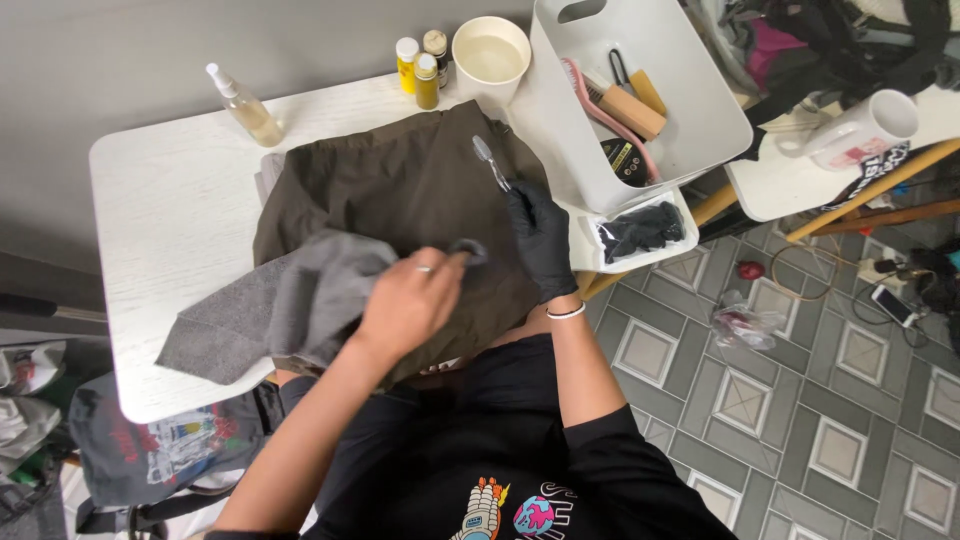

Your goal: The person scrubs a stain on a pair of brown shorts using a toothbrush and a liquid solution. They repeatedly apply the solution, scrub the fabric, and wipe the area with a gray towel.

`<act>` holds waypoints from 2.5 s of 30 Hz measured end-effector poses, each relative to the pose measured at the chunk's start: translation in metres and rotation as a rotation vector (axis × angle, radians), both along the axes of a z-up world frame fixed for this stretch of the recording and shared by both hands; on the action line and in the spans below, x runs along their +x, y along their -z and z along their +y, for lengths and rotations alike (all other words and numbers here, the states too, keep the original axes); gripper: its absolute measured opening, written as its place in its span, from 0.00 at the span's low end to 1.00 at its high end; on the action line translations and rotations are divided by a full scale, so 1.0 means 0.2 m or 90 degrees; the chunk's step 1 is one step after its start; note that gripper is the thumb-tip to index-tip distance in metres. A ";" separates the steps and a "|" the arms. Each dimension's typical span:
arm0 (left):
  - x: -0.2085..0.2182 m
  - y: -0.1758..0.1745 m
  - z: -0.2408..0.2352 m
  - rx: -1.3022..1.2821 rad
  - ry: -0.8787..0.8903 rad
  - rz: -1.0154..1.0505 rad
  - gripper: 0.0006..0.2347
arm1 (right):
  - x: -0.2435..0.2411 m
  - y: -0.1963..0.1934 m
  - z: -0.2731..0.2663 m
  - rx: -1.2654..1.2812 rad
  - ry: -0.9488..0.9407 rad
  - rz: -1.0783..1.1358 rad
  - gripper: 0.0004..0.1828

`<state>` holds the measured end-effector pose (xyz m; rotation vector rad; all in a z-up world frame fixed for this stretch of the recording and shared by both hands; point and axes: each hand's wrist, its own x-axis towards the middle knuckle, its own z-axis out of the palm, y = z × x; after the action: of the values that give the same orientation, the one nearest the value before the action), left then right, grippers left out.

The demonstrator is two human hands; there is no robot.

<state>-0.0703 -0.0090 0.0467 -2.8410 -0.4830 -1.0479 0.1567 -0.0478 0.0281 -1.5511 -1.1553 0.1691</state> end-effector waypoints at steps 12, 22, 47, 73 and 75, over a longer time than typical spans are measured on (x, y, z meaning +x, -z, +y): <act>-0.19 0.07 0.01 0.227 0.019 0.166 0.15 | 0.02 0.02 0.00 -0.023 -0.020 0.065 0.09; -0.84 0.01 0.20 0.215 -0.020 0.137 0.09 | 0.00 0.00 -0.01 -0.033 -0.013 0.079 0.08; -0.87 0.07 -0.36 -0.207 -0.526 -0.089 0.07 | -0.09 -0.06 -0.39 -0.044 0.171 -0.287 0.10; -0.81 0.20 -0.45 -0.783 -0.139 -0.411 0.09 | -0.17 0.15 -0.55 -0.108 0.180 0.201 0.23; -0.79 0.20 -0.46 -0.907 -0.198 -0.428 0.15 | -0.17 0.16 -0.56 -0.103 0.180 0.212 0.22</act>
<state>-0.2289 -0.1005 0.0063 -2.8514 -2.4608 -2.1595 0.1221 -0.1594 -0.0047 -1.7332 -0.6683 0.3244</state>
